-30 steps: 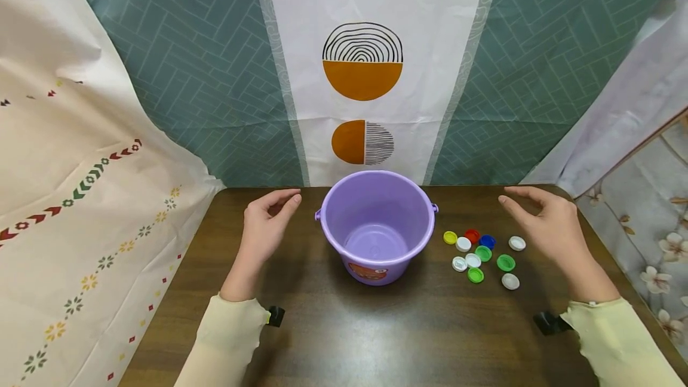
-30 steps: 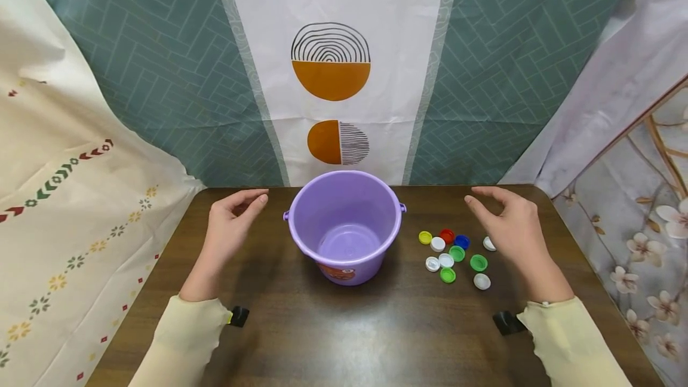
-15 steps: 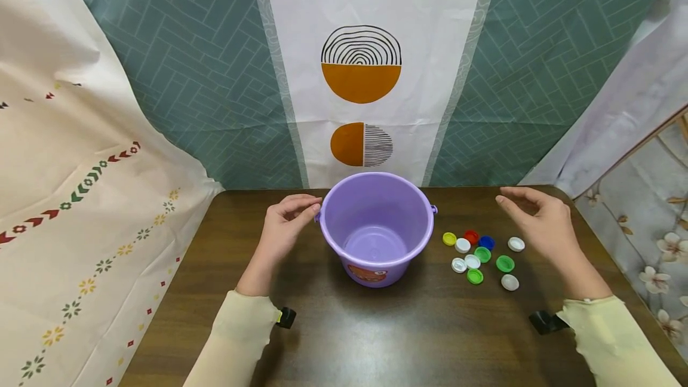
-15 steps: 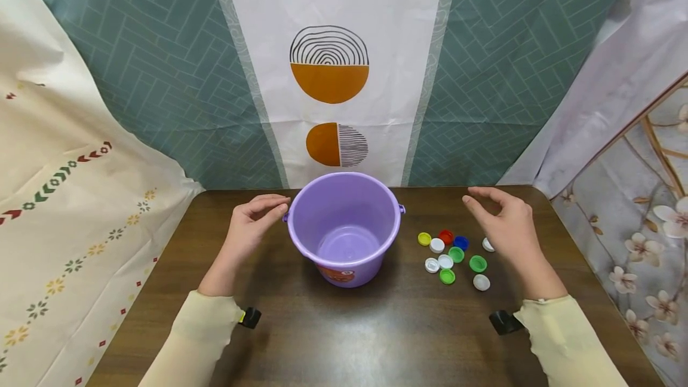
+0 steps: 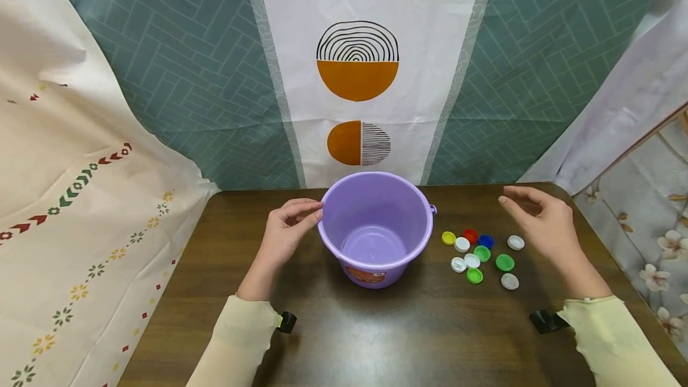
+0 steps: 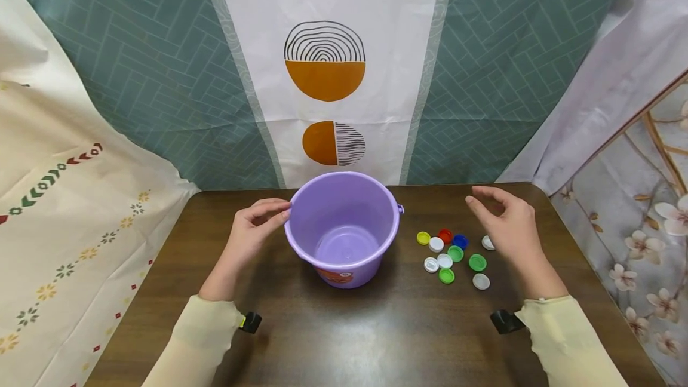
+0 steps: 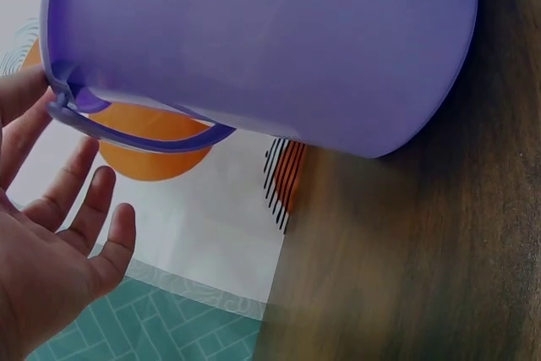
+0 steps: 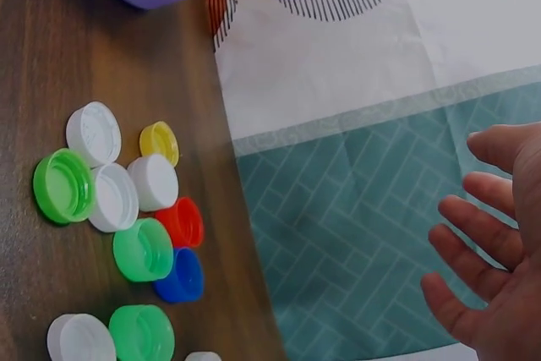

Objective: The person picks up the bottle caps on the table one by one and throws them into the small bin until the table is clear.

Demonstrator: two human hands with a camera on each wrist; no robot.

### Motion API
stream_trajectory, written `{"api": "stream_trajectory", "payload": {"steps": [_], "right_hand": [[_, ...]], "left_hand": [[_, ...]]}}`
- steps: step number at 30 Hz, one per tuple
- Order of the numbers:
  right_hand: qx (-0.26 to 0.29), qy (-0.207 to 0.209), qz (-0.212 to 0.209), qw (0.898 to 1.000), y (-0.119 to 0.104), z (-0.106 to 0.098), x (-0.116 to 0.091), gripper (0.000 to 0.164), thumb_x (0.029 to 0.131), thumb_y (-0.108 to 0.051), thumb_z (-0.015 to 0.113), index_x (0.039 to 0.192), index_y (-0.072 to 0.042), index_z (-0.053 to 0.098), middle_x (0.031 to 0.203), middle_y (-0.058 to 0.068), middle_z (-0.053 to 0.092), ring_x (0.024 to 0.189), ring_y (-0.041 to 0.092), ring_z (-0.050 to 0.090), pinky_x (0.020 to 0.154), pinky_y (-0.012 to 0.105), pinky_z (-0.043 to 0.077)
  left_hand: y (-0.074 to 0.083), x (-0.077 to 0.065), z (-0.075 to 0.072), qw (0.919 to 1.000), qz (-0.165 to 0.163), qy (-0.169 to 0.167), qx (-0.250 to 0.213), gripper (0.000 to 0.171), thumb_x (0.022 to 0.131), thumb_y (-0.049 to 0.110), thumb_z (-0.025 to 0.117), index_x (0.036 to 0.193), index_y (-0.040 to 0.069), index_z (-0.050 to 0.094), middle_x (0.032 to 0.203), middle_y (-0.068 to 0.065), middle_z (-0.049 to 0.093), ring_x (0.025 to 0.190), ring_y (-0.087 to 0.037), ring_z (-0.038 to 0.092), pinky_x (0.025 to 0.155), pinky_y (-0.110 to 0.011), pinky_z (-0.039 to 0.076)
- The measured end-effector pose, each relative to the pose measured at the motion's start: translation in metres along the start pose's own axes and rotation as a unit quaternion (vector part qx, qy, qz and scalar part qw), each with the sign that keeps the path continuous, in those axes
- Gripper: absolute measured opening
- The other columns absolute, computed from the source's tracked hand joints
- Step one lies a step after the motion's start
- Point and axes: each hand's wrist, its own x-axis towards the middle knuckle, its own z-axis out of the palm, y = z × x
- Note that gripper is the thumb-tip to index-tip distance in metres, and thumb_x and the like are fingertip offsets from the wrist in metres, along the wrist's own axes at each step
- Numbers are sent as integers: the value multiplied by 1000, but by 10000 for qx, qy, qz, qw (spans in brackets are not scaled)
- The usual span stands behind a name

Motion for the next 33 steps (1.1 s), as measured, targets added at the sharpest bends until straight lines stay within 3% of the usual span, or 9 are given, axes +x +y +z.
{"api": "stream_trajectory", "payload": {"steps": [3,8,10,17,23,28,31,33], "right_hand": [[21,72,50,10000,3,1,0,40,85,-45,64,120,-26,63,113,4,67,82,-20,51,65,3,41],[-7,195,153,9997,9,0,0,43,84,-45,65,122,-27,62,106,-17,64,81,-22,50,65,1,40],[-70,197,203,9996,13,-1,1,44,84,-46,65,124,-29,60,107,-19,63,82,-22,49,65,1,39],[-278,30,310,9991,27,-4,1,52,84,-49,63,130,-25,55,128,11,60,82,-27,40,65,-1,36],[-398,-52,418,9983,43,-8,-1,59,84,-51,62,133,-20,52,129,16,58,82,-28,38,63,-1,36],[-365,-97,423,9984,60,-11,-1,64,83,-48,65,136,-17,49,129,19,57,84,-28,41,64,-1,36],[-450,-236,525,9973,72,-13,-2,67,84,-49,63,139,-15,45,130,20,55,97,-5,58,64,1,36],[-588,-362,610,9957,79,-13,-2,69,85,-51,60,141,-13,42,132,21,54,109,18,60,69,8,41]], "left_hand": [[1,-1,0,10000,-8,-15,35,26,84,12,70,106,-1,69,112,-17,63,106,-21,58,77,-20,52],[0,-1,0,10000,39,-49,-9,26,84,11,69,107,-2,69,112,-17,63,107,-22,57,79,-21,52],[-1,-1,0,10000,64,-62,-42,26,84,10,69,107,-3,68,113,-18,62,107,-22,57,78,-22,52],[-5,0,0,9998,99,-116,-152,27,84,10,69,107,-4,68,113,-19,61,104,-26,58,75,-23,52],[-6,0,0,9998,80,-141,-153,27,84,11,69,108,-3,68,113,-19,62,108,-36,54,76,-23,51],[-5,-1,0,9999,85,-126,-40,27,84,12,69,108,-2,68,113,-17,63,108,-36,54,76,-26,51],[-4,-2,1,9999,126,-108,32,27,85,12,69,108,-2,68,112,-17,63,107,-33,54,74,-25,50],[-3,-2,1,9998,127,-104,63,27,85,12,69,108,-1,68,112,-17,63,106,-31,55,74,-23,50]]}}
